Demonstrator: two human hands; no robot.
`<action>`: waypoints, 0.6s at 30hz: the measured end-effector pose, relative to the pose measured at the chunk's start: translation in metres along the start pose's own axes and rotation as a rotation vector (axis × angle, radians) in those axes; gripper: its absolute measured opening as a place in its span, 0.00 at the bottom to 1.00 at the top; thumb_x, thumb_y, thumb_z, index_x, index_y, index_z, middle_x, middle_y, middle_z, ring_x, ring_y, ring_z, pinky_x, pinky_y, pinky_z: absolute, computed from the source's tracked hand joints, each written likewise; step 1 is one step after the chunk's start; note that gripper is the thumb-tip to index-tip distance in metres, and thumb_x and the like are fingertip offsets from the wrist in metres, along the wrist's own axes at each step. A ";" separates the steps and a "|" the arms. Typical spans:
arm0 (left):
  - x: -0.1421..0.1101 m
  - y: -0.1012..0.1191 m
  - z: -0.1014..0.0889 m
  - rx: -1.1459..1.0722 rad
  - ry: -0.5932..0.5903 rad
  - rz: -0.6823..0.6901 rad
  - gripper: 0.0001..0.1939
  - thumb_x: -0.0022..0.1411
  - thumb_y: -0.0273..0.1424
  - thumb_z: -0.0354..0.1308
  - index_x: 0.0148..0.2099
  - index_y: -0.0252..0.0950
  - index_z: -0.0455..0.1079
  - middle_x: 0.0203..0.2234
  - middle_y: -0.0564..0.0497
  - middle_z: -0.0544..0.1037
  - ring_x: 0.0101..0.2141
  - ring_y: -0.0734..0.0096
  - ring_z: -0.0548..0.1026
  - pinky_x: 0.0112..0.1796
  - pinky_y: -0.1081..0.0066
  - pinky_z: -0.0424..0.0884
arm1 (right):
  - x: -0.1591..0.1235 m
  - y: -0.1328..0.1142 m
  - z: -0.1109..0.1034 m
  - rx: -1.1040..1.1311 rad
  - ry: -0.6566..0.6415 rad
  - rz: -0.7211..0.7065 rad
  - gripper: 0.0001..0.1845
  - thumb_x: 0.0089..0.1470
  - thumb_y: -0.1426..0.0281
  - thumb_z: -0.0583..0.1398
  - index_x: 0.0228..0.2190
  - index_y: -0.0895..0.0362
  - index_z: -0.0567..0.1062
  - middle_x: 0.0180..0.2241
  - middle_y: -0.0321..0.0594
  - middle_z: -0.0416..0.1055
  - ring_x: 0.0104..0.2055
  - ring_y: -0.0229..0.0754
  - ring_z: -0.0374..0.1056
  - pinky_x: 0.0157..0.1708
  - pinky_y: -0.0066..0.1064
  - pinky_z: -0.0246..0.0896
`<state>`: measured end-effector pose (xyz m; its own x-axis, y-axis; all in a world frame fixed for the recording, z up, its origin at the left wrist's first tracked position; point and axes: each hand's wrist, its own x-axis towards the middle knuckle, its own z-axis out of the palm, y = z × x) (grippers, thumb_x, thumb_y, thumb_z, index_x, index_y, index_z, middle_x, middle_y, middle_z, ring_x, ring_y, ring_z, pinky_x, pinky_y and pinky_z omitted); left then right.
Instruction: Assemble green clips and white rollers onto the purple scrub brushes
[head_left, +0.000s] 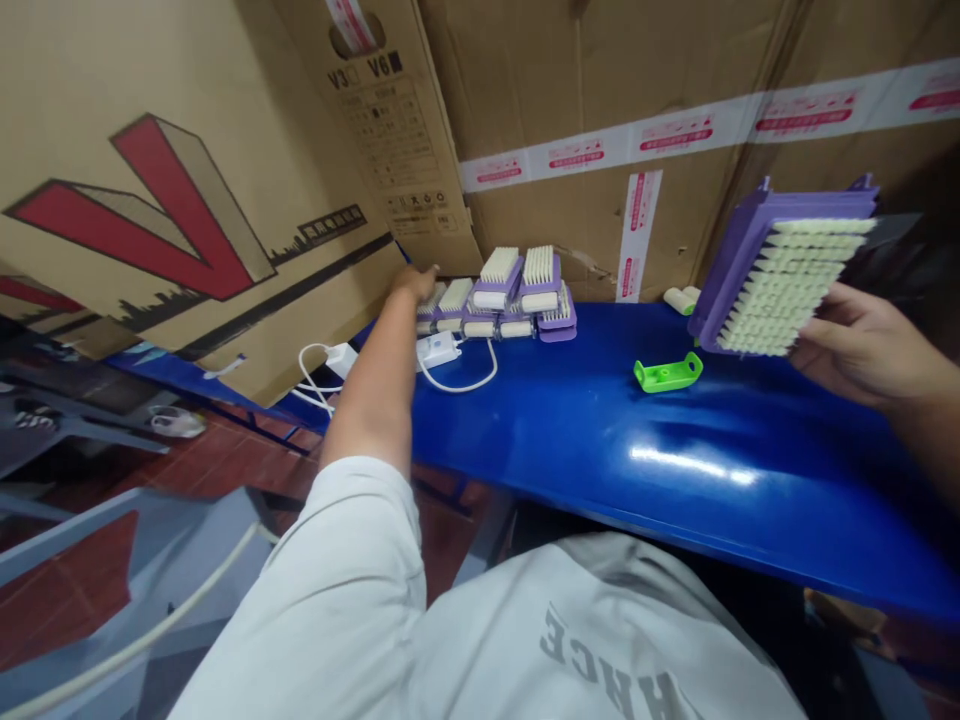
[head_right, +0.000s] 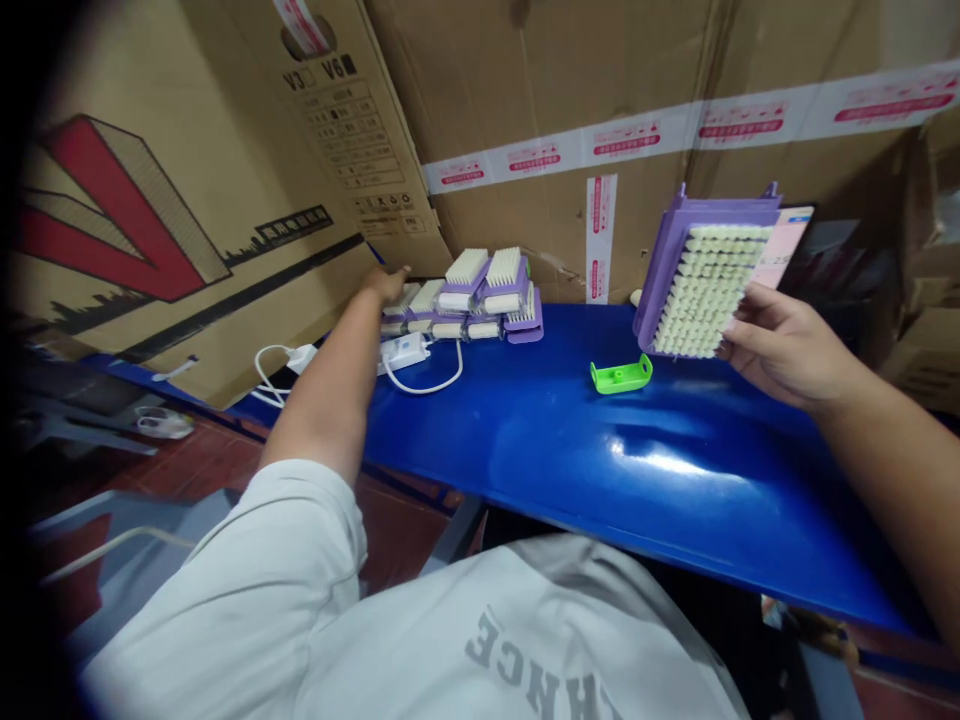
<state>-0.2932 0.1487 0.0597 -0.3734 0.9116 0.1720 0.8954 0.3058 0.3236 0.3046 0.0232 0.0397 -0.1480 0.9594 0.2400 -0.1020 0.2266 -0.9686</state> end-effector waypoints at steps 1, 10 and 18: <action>-0.004 0.007 -0.006 0.005 0.062 -0.010 0.41 0.69 0.59 0.50 0.71 0.33 0.67 0.64 0.29 0.75 0.66 0.38 0.71 0.61 0.49 0.68 | 0.000 -0.001 0.001 0.011 0.002 -0.002 0.29 0.25 0.63 0.82 0.33 0.47 0.80 0.47 0.41 0.85 0.55 0.62 0.79 0.52 0.56 0.79; -0.151 0.150 0.032 0.265 0.076 1.012 0.24 0.66 0.32 0.63 0.64 0.48 0.76 0.64 0.47 0.76 0.70 0.43 0.64 0.71 0.42 0.54 | 0.001 0.008 -0.006 0.008 -0.091 -0.023 0.32 0.31 0.52 0.82 0.41 0.42 0.84 0.45 0.36 0.86 0.53 0.60 0.80 0.54 0.54 0.79; -0.160 0.190 0.088 0.460 0.146 1.048 0.15 0.72 0.24 0.59 0.54 0.42 0.83 0.70 0.46 0.71 0.75 0.40 0.55 0.72 0.31 0.48 | 0.006 0.022 -0.019 -0.055 -0.206 -0.111 0.24 0.45 0.52 0.75 0.46 0.25 0.83 0.52 0.23 0.83 0.58 0.63 0.78 0.50 0.58 0.83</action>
<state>-0.0421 0.0852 0.0118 0.6084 0.7459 0.2711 0.7748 -0.4843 -0.4064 0.3198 0.0375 0.0188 -0.3367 0.8750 0.3478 -0.0762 0.3428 -0.9363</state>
